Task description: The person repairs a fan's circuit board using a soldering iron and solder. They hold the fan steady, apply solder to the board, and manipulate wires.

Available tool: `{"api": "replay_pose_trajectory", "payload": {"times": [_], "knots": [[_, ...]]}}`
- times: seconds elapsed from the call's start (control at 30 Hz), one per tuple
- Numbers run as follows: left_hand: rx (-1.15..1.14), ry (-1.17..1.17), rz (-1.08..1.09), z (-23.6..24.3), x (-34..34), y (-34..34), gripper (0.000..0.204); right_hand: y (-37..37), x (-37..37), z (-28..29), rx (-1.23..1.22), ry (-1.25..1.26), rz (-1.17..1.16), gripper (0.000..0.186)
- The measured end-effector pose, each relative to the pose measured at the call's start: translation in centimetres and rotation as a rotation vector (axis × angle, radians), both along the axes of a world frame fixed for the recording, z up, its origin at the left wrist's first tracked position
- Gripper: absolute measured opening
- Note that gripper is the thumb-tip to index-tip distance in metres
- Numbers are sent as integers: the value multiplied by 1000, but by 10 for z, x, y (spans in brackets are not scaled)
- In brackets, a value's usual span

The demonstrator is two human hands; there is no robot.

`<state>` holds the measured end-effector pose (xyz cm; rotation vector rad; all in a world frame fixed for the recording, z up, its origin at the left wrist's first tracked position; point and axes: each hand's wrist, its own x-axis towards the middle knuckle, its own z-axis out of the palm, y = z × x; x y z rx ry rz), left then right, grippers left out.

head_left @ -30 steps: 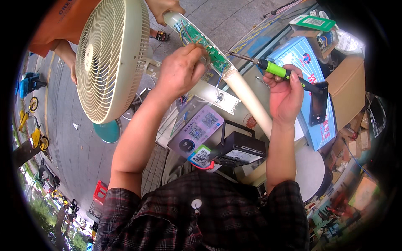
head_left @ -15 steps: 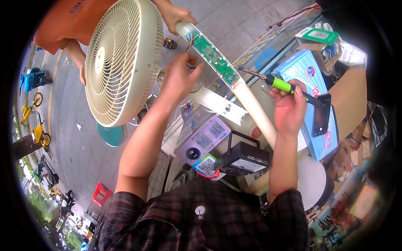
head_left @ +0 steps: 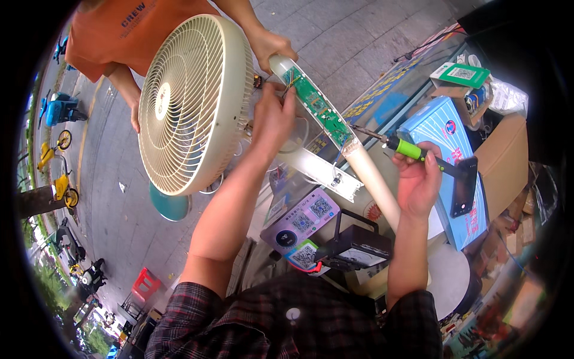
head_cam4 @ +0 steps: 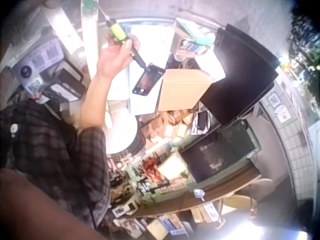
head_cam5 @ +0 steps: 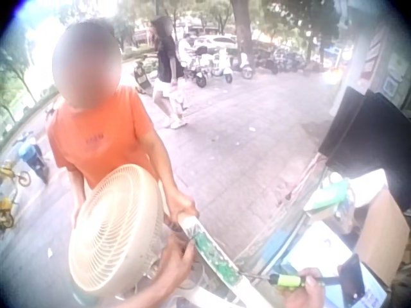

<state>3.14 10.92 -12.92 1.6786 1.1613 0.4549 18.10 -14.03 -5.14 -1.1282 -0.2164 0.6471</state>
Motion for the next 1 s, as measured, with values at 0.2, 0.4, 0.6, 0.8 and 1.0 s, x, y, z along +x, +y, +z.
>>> {"api": "replay_pose_trajectory", "payload": {"times": [0.2,0.4,0.6,0.8,1.0], "knots": [[-4,-12,-34,-1,1,4,31,-1,3,-1,7,12,9,30],[-171,-47,-6,7,3,5,35,0,4,-1,1,2,14,30],[-392,-120,-41,1,0,13,37,-1,2,-1,-1,1,8,29],[-378,-149,-2,13,0,1,32,0,2,0,13,7,10,30],[-655,-85,-170,12,-10,5,26,-4,2,6,45,7,4,29]]}}
